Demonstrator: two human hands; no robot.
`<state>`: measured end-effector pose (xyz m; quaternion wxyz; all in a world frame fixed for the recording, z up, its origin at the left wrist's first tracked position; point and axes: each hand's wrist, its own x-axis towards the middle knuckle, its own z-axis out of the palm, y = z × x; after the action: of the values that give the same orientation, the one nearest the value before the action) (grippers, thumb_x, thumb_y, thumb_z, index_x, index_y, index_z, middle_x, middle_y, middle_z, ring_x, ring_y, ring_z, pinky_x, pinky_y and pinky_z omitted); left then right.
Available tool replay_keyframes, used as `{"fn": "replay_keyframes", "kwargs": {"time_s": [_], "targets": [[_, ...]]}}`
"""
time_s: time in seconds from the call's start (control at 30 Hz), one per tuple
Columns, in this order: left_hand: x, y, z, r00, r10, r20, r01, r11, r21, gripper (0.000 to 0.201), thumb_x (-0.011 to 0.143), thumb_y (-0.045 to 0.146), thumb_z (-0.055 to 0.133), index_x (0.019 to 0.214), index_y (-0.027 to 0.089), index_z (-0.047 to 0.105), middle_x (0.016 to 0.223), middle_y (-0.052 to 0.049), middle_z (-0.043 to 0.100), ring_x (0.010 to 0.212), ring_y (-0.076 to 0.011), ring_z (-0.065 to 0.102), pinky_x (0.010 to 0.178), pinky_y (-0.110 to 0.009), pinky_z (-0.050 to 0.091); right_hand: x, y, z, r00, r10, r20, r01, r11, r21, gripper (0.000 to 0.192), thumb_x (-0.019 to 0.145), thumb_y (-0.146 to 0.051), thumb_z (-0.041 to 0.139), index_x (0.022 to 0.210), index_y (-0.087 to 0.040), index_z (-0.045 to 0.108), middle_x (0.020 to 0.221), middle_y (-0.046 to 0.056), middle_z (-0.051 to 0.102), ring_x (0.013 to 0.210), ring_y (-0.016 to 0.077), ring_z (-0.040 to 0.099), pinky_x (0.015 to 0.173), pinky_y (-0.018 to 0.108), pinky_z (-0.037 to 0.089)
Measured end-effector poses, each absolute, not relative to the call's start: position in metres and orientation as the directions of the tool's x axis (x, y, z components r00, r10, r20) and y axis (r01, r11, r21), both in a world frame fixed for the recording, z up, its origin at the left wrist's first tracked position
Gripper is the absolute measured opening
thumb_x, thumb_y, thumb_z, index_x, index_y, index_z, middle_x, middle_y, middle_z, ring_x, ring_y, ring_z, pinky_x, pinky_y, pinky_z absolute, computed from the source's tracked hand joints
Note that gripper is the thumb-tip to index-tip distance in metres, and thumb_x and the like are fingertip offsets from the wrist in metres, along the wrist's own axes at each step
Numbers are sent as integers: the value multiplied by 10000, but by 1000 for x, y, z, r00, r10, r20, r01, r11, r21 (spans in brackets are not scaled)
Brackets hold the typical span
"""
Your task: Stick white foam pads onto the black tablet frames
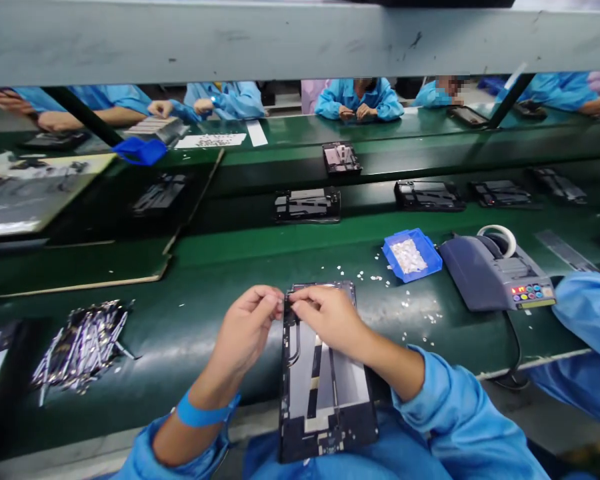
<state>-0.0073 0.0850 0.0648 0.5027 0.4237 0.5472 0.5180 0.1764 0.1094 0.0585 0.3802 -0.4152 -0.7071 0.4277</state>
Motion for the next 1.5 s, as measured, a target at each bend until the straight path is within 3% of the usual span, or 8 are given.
{"fn": "replay_keyframes", "kwargs": {"time_s": [0.1, 0.2, 0.3, 0.43, 0.67, 1.27, 1.5], "targets": [[-29, 87, 69, -119, 989, -91, 209, 115, 971, 175, 817, 376, 695, 822, 202, 673, 752, -18, 669, 692, -161, 594, 654, -284, 491, 194, 123, 45, -517, 782, 349, 526, 612, -591, 269, 1029, -191, 527, 1172, -211, 754, 1067, 77, 760, 951, 199, 656, 867, 345, 503], [-38, 91, 72, -47, 991, -128, 303, 136, 943, 188, 793, 343, 699, 928, 213, 714, 757, -6, 696, 701, -171, 623, 662, -290, 504, 205, 135, 37, -698, 617, 363, 557, 787, -267, 297, 1052, -190, 511, 1264, -227, 717, 1092, 82, 728, 899, 199, 586, 800, 329, 450], [-37, 99, 71, -6, 988, -154, 326, 147, 934, 173, 789, 334, 696, 909, 209, 707, 760, -4, 701, 709, -174, 633, 665, -290, 500, 205, 140, 37, -787, 542, 295, 536, 837, -108, 294, 1066, -210, 502, 1293, -218, 690, 1074, 89, 696, 867, 200, 521, 740, 327, 401], [-38, 109, 69, 156, 963, -221, 393, 145, 908, 139, 819, 337, 637, 800, 204, 674, 742, -10, 682, 706, -181, 616, 662, -295, 476, 204, 143, 40, -835, 501, 228, 511, 860, -17, 283, 1067, -190, 481, 1262, -190, 685, 1016, 93, 664, 852, 207, 482, 688, 335, 359], [-33, 128, 68, 297, 944, -143, 619, -77, 782, 207, 872, 346, 579, 762, 219, 701, 850, -46, 663, 836, -227, 621, 779, -350, 477, 210, 148, 37, -858, 462, 227, 477, 879, 17, 307, 1062, -189, 479, 1315, -195, 655, 1032, 95, 673, 866, 215, 487, 701, 344, 358], [-16, 132, 49, 197, 971, -138, 708, -43, 705, 189, 908, 270, 563, 777, 211, 686, 791, -36, 623, 837, -233, 597, 744, -340, 444, 209, 149, 37, -848, 479, 228, 481, 875, -51, 311, 1040, -158, 496, 1304, -178, 659, 1000, 99, 660, 878, 225, 502, 707, 336, 393], [-10, 121, 41, 124, 990, -67, 703, -40, 711, 125, 916, 275, 551, 847, 221, 641, 880, -34, 600, 879, -222, 577, 773, -330, 441, 208, 150, 35, -849, 475, 230, 470, 879, -77, 305, 1035, -150, 499, 1291, -169, 664, 1018, 107, 671, 877, 223, 514, 709, 337, 398]]}}
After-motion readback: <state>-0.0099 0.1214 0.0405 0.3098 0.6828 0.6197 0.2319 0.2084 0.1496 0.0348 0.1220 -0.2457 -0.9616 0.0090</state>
